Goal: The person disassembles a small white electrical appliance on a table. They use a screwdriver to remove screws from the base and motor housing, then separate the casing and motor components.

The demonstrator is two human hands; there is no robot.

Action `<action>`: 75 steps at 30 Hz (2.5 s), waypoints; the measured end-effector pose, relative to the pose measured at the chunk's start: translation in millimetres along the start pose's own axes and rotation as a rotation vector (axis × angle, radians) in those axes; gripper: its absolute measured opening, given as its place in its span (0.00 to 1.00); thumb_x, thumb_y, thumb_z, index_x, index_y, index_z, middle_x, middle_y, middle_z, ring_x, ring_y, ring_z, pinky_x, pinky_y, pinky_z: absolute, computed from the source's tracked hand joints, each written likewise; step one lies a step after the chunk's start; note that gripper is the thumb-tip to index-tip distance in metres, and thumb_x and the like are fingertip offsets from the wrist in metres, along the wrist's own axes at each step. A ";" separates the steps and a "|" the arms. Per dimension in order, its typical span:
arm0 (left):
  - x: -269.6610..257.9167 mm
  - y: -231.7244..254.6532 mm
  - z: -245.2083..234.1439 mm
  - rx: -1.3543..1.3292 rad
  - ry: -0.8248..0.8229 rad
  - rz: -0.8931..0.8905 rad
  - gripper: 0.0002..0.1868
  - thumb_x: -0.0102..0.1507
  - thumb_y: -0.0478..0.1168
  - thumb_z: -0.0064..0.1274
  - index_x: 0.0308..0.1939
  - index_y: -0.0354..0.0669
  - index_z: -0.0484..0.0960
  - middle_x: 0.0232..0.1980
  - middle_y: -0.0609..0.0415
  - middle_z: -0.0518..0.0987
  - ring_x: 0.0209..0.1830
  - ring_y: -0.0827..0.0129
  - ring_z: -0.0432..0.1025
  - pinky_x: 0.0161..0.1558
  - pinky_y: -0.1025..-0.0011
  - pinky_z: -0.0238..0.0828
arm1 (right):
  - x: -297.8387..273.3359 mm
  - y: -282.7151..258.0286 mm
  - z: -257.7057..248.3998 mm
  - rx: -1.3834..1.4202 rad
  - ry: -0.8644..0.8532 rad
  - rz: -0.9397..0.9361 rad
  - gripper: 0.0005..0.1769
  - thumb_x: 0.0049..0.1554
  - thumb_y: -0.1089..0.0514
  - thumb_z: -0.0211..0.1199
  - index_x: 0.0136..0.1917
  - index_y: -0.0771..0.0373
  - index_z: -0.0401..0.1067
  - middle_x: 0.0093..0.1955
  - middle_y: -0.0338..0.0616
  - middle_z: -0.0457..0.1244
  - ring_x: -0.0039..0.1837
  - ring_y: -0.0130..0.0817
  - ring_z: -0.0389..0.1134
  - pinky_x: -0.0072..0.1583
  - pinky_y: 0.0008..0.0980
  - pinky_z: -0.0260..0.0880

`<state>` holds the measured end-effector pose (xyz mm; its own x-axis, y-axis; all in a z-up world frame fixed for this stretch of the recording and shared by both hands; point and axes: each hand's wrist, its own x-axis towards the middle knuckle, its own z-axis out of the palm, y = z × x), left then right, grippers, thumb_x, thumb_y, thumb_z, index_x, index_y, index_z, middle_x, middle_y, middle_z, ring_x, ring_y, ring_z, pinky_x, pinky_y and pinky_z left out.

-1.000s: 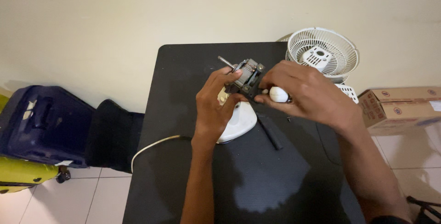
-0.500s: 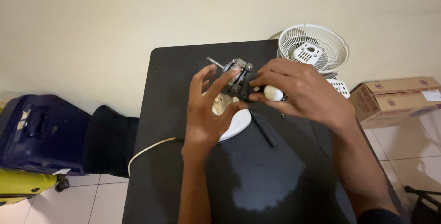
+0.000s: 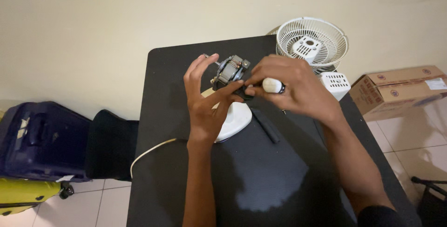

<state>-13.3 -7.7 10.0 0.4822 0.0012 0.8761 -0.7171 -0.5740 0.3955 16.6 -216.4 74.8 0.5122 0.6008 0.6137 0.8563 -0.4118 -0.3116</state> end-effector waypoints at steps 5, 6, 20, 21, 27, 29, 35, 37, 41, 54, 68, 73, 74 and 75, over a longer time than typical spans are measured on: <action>0.0 5.1 3.1 -0.018 0.059 -0.019 0.17 0.56 0.37 0.70 0.48 0.59 0.90 0.69 0.54 0.72 0.75 0.52 0.64 0.74 0.57 0.68 | 7.6 -7.3 -11.9 0.018 0.007 -0.034 0.09 0.53 0.55 0.74 0.45 0.60 0.80 0.39 0.39 0.71 0.42 0.30 0.71 0.41 0.33 0.67; 0.5 7.9 3.9 -0.019 0.076 -0.020 0.16 0.57 0.37 0.70 0.48 0.58 0.90 0.69 0.54 0.73 0.75 0.51 0.65 0.74 0.56 0.68 | 9.0 -10.0 -15.0 0.025 0.012 -0.055 0.08 0.54 0.55 0.74 0.45 0.60 0.79 0.40 0.38 0.71 0.43 0.30 0.71 0.42 0.32 0.68; -11.5 64.6 34.7 -0.438 0.100 0.077 0.29 0.65 0.37 0.68 0.68 0.56 0.74 0.74 0.49 0.66 0.78 0.55 0.64 0.78 0.56 0.68 | -55.1 -31.4 -61.1 0.091 0.177 0.214 0.10 0.53 0.61 0.75 0.48 0.63 0.79 0.45 0.43 0.72 0.47 0.29 0.73 0.47 0.28 0.71; -13.2 68.0 38.5 -0.489 0.091 0.076 0.30 0.67 0.34 0.68 0.69 0.56 0.73 0.74 0.49 0.66 0.77 0.57 0.65 0.77 0.58 0.71 | -62.6 -27.9 -63.0 0.104 0.178 0.241 0.10 0.53 0.61 0.75 0.48 0.63 0.79 0.46 0.42 0.72 0.47 0.29 0.73 0.48 0.28 0.71; -32.0 84.9 66.8 -0.583 -0.288 -0.121 0.24 0.66 0.28 0.61 0.66 0.46 0.78 0.71 0.46 0.73 0.66 0.59 0.78 0.59 0.67 0.79 | -98.2 -8.4 -67.1 0.273 0.145 0.376 0.09 0.55 0.59 0.74 0.48 0.64 0.79 0.45 0.41 0.71 0.47 0.26 0.70 0.48 0.26 0.70; -39.7 81.4 82.3 -0.507 -0.216 -0.084 0.23 0.65 0.28 0.63 0.63 0.44 0.78 0.67 0.48 0.76 0.65 0.58 0.78 0.61 0.66 0.80 | -102.2 0.9 -67.7 0.241 0.080 0.443 0.10 0.54 0.57 0.74 0.47 0.63 0.79 0.44 0.41 0.72 0.44 0.26 0.70 0.45 0.27 0.68; -70.7 55.1 136.5 -0.676 -0.254 -0.363 0.18 0.64 0.28 0.61 0.57 0.35 0.78 0.64 0.43 0.81 0.56 0.62 0.82 0.55 0.70 0.82 | -103.1 42.6 -61.4 -0.002 -0.188 0.555 0.12 0.50 0.53 0.74 0.44 0.61 0.81 0.37 0.42 0.72 0.37 0.31 0.72 0.40 0.31 0.70; -80.3 45.4 151.5 -0.770 -0.277 -0.465 0.18 0.63 0.28 0.62 0.56 0.32 0.78 0.64 0.41 0.80 0.53 0.63 0.82 0.54 0.70 0.81 | -105.7 57.3 -53.3 -0.069 -0.226 0.550 0.12 0.49 0.53 0.75 0.44 0.62 0.82 0.36 0.45 0.71 0.36 0.36 0.72 0.41 0.35 0.70; -90.3 27.5 179.2 -0.773 -0.338 -0.644 0.18 0.62 0.31 0.63 0.54 0.31 0.77 0.63 0.40 0.79 0.53 0.67 0.80 0.50 0.72 0.79 | -114.6 85.6 -41.1 -0.075 -0.222 0.560 0.12 0.51 0.53 0.73 0.45 0.61 0.81 0.38 0.46 0.72 0.39 0.38 0.74 0.44 0.37 0.71; -93.4 -42.8 238.1 -0.607 -0.400 -0.592 0.13 0.62 0.30 0.64 0.48 0.26 0.81 0.56 0.39 0.82 0.48 0.67 0.82 0.43 0.73 0.83 | -115.3 121.0 -24.8 -0.050 -0.325 0.833 0.16 0.53 0.46 0.71 0.48 0.59 0.81 0.32 0.44 0.71 0.37 0.35 0.75 0.42 0.36 0.73; -76.9 -48.6 251.5 -0.326 -0.494 -0.379 0.14 0.60 0.28 0.61 0.50 0.30 0.83 0.45 0.36 0.84 0.45 0.50 0.82 0.44 0.63 0.77 | -113.3 122.2 -21.2 -0.034 -0.371 0.873 0.16 0.53 0.45 0.71 0.46 0.59 0.81 0.30 0.42 0.71 0.36 0.32 0.75 0.44 0.35 0.72; -83.5 -63.4 248.5 -0.347 -0.476 -0.316 0.27 0.56 0.26 0.60 0.60 0.31 0.78 0.54 0.31 0.80 0.52 0.44 0.79 0.51 0.60 0.76 | -113.7 124.7 -6.9 -0.040 -0.522 0.843 0.11 0.53 0.54 0.71 0.44 0.63 0.80 0.32 0.44 0.71 0.37 0.37 0.75 0.46 0.38 0.73; -85.3 -67.0 246.8 -0.353 -0.460 -0.287 0.28 0.56 0.26 0.61 0.61 0.31 0.77 0.55 0.31 0.80 0.54 0.44 0.78 0.53 0.60 0.76 | -113.7 125.8 -3.4 -0.041 -0.524 0.844 0.10 0.52 0.56 0.71 0.45 0.63 0.79 0.32 0.46 0.71 0.38 0.38 0.75 0.46 0.39 0.73; -87.6 -70.8 244.9 -0.360 -0.445 -0.259 0.29 0.55 0.27 0.62 0.62 0.31 0.76 0.56 0.31 0.80 0.55 0.43 0.77 0.54 0.60 0.75 | -114.3 126.5 2.5 -0.043 -0.525 0.846 0.10 0.51 0.58 0.70 0.47 0.62 0.78 0.32 0.47 0.71 0.39 0.39 0.75 0.46 0.40 0.73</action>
<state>118.4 -167.7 -162.3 0.7709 -0.2818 0.5712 -0.6359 -0.2888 0.7157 66.6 -335.4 -36.6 0.9258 0.3208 -0.2000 0.1983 -0.8625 -0.4657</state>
